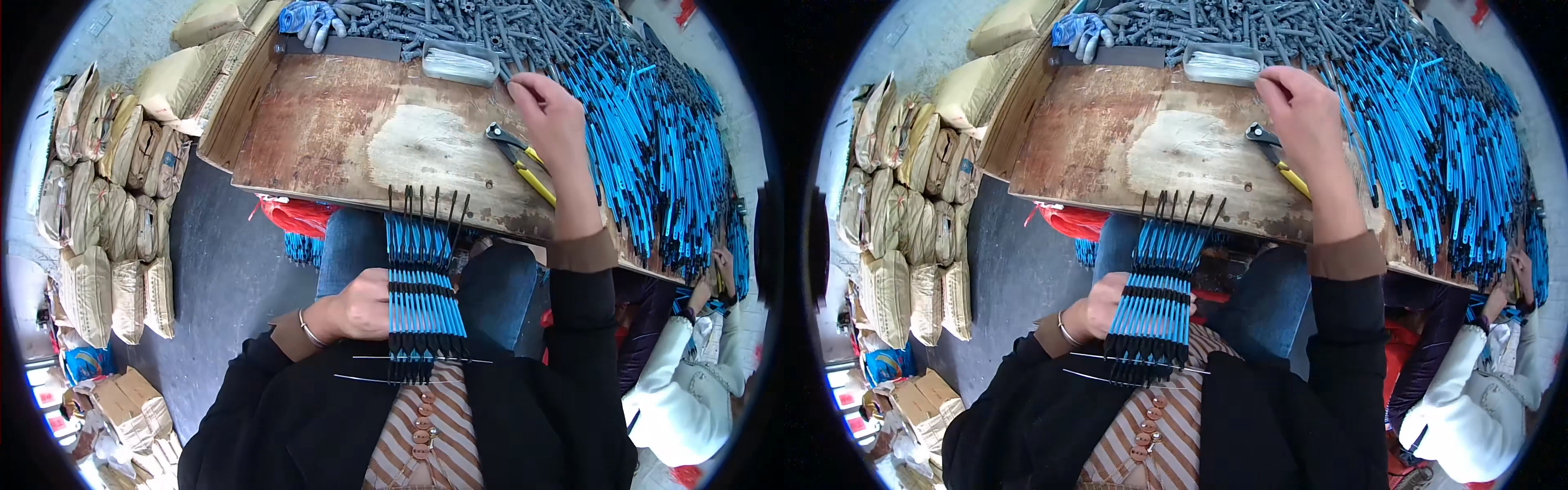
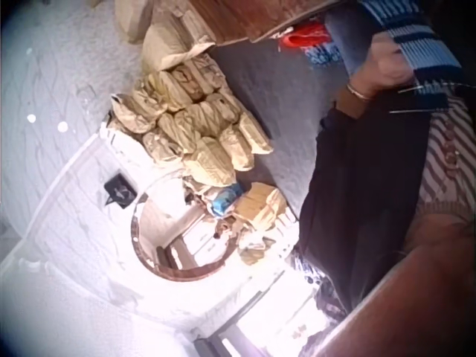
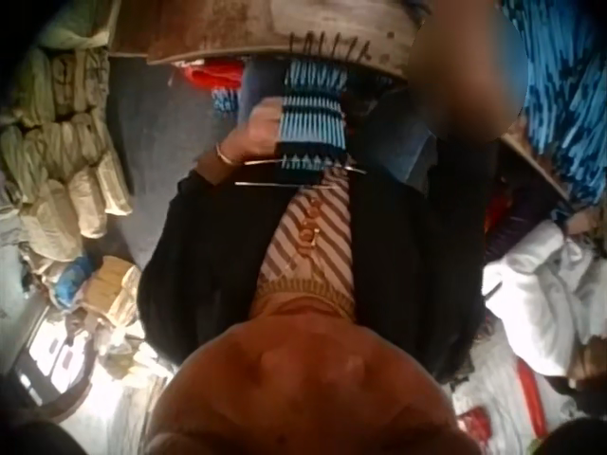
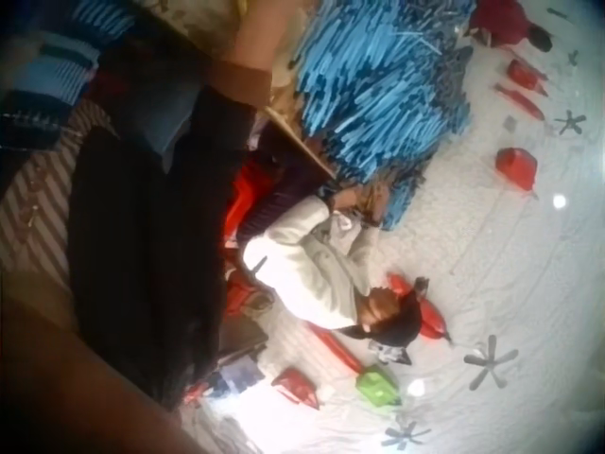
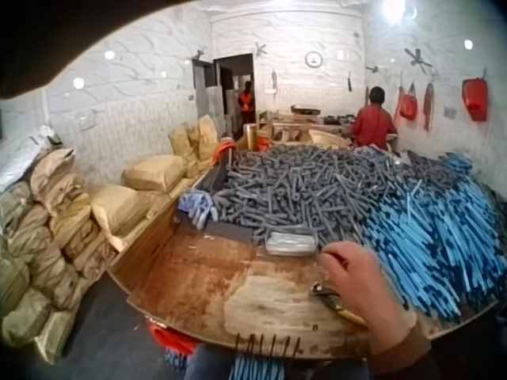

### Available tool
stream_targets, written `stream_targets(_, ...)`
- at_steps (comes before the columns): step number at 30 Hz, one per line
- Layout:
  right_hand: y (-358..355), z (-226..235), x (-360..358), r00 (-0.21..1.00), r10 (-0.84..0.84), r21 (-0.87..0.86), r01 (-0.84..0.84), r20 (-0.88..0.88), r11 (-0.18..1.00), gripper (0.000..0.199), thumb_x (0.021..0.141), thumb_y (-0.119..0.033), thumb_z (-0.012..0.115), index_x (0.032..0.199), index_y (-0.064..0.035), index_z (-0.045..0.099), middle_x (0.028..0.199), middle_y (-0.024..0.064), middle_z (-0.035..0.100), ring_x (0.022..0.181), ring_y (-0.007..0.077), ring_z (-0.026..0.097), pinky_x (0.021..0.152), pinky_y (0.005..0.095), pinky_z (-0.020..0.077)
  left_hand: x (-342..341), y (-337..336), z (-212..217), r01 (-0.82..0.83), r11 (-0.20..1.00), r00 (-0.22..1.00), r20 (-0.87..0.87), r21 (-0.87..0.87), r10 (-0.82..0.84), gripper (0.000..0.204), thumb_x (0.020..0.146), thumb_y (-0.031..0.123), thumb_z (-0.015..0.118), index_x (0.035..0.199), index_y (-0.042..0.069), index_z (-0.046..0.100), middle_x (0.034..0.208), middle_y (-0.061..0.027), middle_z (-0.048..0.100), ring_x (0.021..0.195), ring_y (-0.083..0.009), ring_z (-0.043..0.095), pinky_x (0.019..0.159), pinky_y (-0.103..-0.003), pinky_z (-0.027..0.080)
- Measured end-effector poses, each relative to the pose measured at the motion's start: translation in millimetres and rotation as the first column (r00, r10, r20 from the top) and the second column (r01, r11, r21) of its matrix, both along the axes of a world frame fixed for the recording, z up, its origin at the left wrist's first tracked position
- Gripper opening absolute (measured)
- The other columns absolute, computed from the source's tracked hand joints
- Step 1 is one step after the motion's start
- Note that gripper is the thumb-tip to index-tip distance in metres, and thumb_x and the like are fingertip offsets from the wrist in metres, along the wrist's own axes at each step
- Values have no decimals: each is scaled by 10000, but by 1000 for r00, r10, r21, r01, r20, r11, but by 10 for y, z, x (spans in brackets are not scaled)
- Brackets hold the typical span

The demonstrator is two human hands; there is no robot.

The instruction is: The person assembles bundles of blue cables into circular connector housings, securing them with wire cutters.

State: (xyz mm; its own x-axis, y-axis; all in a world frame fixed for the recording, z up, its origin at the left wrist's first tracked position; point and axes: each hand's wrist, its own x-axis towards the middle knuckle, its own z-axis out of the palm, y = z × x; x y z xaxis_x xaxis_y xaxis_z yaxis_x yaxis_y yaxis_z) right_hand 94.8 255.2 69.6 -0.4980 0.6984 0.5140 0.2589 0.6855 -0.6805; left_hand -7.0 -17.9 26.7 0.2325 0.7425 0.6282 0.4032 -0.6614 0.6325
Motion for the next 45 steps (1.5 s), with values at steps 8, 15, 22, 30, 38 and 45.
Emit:
stream_targets(8,775,-6,-982,748,-32,224,-157,662,962,148,775,-174,589,857,-109,693,873,141,657,792,306,632,718,381,503,-214,154,108,25,999,999,31,-46,-24,204,752,72,635,946,12,654,966,-148,648,858,-294,645,744,-341,528)
stream_targets(15,942,-335,-1173,656,-141,359,-210,741,909,120,781,-184,586,806,-119,683,822,123,654,788,305,628,725,415,506,-286,138,60,85,996,988,130,-38,-80,217,760,98,614,949,-4,646,989,-167,632,839,-317,637,715,-361,519)
stream_targets(22,882,-308,-987,741,-145,406,-183,655,896,104,780,-163,594,802,-80,653,796,124,635,783,304,622,705,407,506,-258,177,50,101,994,989,117,-49,-95,213,767,106,598,937,-14,644,994,-171,629,838,-326,634,711,-369,514)
stream_targets(30,-74,-127,-1,915,249,191,-319,317,929,160,789,-47,574,933,-40,645,755,154,583,717,316,589,617,359,472,-213,177,14,41,997,995,93,-67,-35,192,754,93,637,920,3,672,903,-130,675,825,-268,663,732,-344,544)
stream_targets(38,-778,-340,952,815,130,-10,-151,564,988,268,783,7,562,1040,-50,614,746,143,527,668,324,553,594,385,449,-176,276,-13,47,998,998,51,-44,-45,196,741,86,651,923,19,675,891,-111,681,804,-236,669,729,-325,546)
stream_targets(45,-785,-367,948,815,140,-2,-168,563,986,256,780,27,554,1017,-42,622,735,141,517,675,317,553,606,386,450,-161,252,-70,93,989,995,36,-119,-90,200,725,108,600,894,15,652,976,-162,637,819,-315,639,705,-358,520)
